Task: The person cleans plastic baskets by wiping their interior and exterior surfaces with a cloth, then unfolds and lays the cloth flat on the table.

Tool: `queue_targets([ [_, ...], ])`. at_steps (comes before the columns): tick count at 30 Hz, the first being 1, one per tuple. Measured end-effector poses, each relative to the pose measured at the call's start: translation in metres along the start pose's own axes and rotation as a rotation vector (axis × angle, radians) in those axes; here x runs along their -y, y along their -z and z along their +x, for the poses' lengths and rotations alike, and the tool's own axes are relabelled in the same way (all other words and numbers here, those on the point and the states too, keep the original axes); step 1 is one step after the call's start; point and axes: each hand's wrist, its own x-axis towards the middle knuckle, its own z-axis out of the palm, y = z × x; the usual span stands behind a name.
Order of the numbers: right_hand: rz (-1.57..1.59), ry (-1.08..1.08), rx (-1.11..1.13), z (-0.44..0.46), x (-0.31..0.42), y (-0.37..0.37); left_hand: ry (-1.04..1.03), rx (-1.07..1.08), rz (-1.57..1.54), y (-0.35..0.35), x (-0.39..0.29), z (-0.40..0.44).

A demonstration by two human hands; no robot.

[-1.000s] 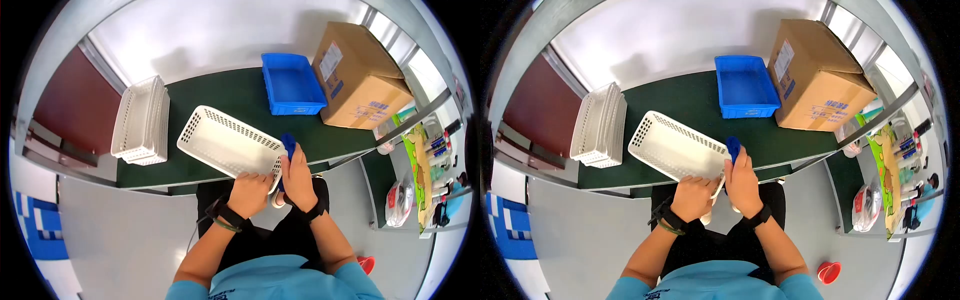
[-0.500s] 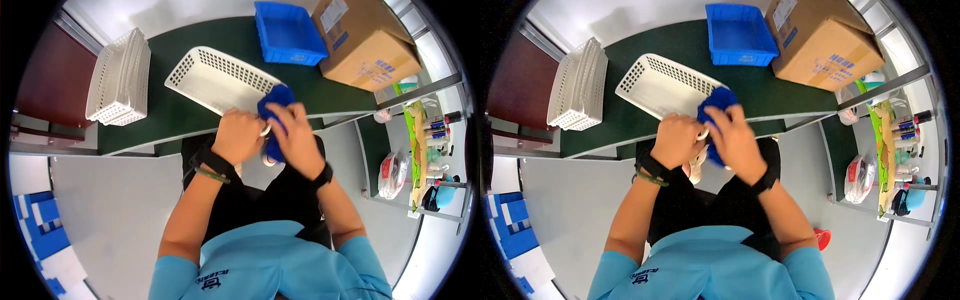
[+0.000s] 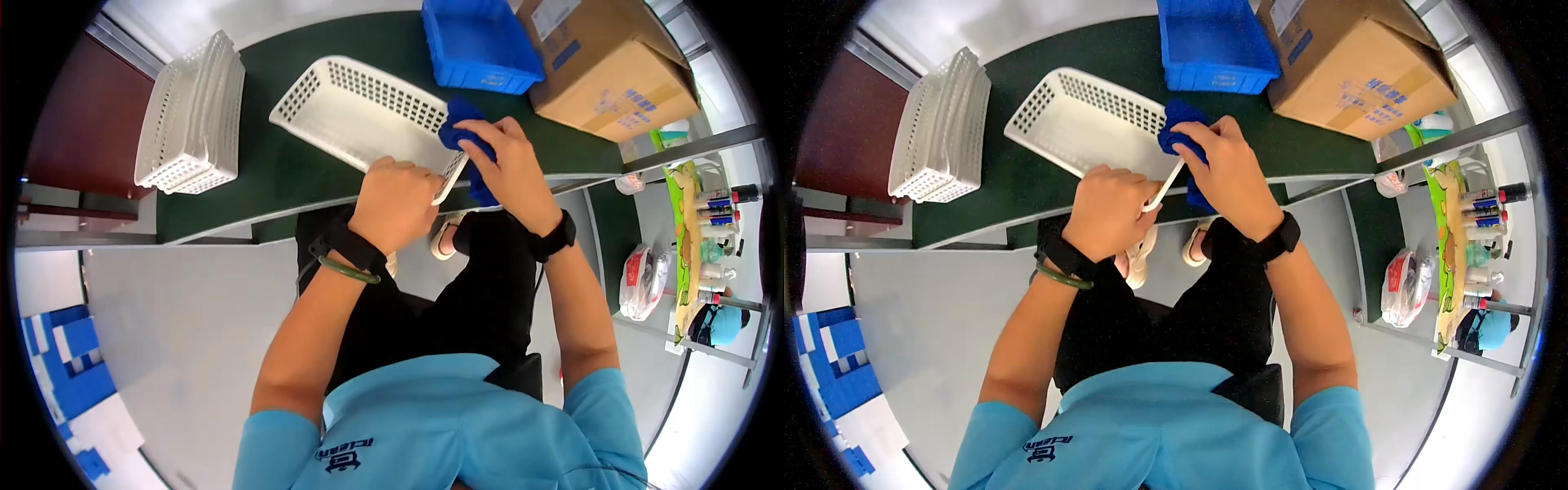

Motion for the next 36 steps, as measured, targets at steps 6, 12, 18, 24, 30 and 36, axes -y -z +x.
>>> queue_targets([
  [6, 0.007, 0.001, -0.003, -0.011, 0.011, -0.002, 0.004, 0.013, -0.008, 0.006, 0.006, 0.000],
  [12, 0.340, -0.168, -0.154, -0.011, -0.004, 0.025, -0.009, 0.010, -0.083, 0.009, 0.012, -0.005],
  [18, 0.117, 0.054, -0.020, 0.008, -0.011, 0.016, -0.028, 0.051, -0.057, 0.012, 0.013, -0.003],
  [24, 0.013, -0.196, 0.157, 0.009, 0.006, -0.009, -0.077, -0.015, 0.065, 0.029, 0.028, -0.021],
  [30, -0.134, -0.170, 0.208, -0.002, 0.046, -0.036, 0.147, -0.146, 0.439, 0.003, -0.014, -0.027],
  [36, -0.154, -0.128, 0.294, 0.016, 0.036, -0.032, 0.157, -0.191, 0.219, -0.010, -0.013, -0.037],
])
